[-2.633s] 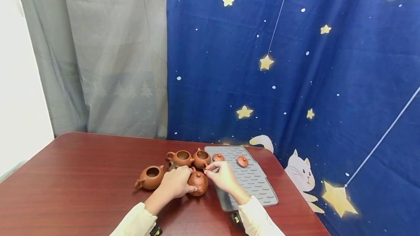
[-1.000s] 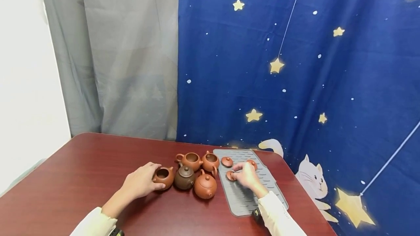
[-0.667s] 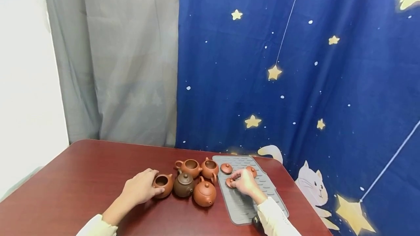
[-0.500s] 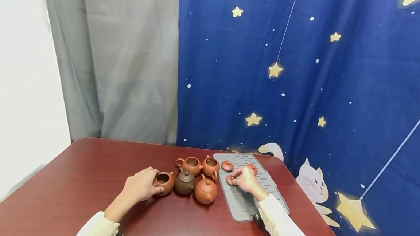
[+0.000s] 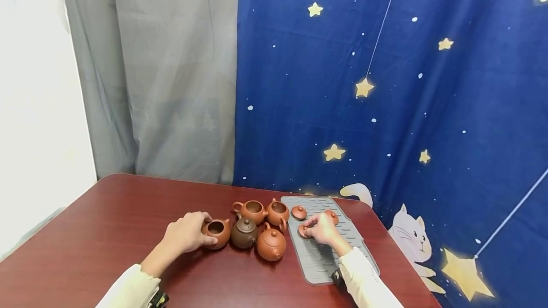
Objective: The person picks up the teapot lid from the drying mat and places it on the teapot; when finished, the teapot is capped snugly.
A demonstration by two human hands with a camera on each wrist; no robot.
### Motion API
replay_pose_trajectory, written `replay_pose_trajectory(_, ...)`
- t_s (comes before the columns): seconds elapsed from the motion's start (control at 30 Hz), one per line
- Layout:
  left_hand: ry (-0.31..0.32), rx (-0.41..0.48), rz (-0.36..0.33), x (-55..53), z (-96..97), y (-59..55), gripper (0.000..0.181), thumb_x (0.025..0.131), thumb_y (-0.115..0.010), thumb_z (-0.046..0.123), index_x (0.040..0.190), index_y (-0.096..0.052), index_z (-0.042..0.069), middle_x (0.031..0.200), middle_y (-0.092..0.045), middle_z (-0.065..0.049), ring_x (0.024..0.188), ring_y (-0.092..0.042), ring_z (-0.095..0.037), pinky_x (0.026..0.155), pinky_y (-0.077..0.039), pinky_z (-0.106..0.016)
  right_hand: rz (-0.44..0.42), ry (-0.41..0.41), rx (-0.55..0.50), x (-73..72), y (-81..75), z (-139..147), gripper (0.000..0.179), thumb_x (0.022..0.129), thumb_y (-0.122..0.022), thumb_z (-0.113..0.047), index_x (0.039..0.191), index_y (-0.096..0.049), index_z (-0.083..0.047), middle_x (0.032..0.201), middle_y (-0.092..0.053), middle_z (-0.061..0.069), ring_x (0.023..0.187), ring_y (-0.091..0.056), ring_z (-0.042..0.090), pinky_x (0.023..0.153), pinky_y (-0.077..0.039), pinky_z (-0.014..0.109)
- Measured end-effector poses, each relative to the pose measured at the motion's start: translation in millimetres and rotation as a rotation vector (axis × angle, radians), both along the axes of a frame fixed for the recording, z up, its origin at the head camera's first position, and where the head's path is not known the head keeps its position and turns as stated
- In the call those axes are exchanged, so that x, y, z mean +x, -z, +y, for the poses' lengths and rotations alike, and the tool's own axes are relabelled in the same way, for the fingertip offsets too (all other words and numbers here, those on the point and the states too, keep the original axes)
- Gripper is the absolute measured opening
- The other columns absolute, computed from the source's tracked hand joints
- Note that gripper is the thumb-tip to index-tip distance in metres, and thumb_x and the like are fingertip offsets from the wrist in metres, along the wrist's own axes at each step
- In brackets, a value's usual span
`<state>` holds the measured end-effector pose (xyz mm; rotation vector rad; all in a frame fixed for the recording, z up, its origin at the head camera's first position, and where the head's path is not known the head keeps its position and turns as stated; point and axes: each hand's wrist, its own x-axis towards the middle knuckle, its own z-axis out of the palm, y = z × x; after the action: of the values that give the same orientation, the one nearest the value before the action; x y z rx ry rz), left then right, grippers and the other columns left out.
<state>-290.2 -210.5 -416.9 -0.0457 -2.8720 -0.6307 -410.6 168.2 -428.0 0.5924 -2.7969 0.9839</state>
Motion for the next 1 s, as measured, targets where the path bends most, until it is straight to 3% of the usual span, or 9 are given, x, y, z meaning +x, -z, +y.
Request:
replay_pose_trajectory(0.4,-0.012,0.046,-0.014,-0.4,-0.9,3.2,0.058,0.067,-0.089,0.046,0.113,-0.071,0.017,0.105,-0.070,-0.001,0.087,-0.066,-0.030,0.065,-0.049,-0.050,0.021,-0.011,-0.034,-2.9,6.2,1.3,0.008,0.074,-0.076,0.003,0.077,-0.074,-0.004,0.071,-0.068,0.000,0.062,-0.056,0.011,0.054,-0.047,0.028)
replay_pose_trajectory(0.77,-0.031,0.051,-0.009,-1.1,-0.2,2.4,0.058,0.065,-0.090,0.047,0.112,-0.072,0.018,0.101,-0.069,-0.001,0.085,-0.066,-0.029,0.063,-0.048,-0.049,0.074,0.042,-0.114,4.6,-6.6,-11.7,0.006,0.075,-0.079,-0.004,0.077,-0.075,-0.008,0.071,-0.069,-0.001,0.060,-0.058,0.010,0.053,-0.047,0.027)
replay_pose_trajectory(1.0,-0.055,0.056,-0.007,-0.8,1.0,2.7,0.058,0.064,-0.090,0.047,0.113,-0.073,0.020,0.102,-0.070,-0.002,0.085,-0.066,-0.029,0.062,-0.048,-0.049,0.081,-0.028,-0.161,11.7,-15.6,-26.5,0.005,0.077,-0.079,-0.005,0.079,-0.076,-0.008,0.073,-0.068,-0.001,0.065,-0.059,0.011,0.056,-0.046,0.025)
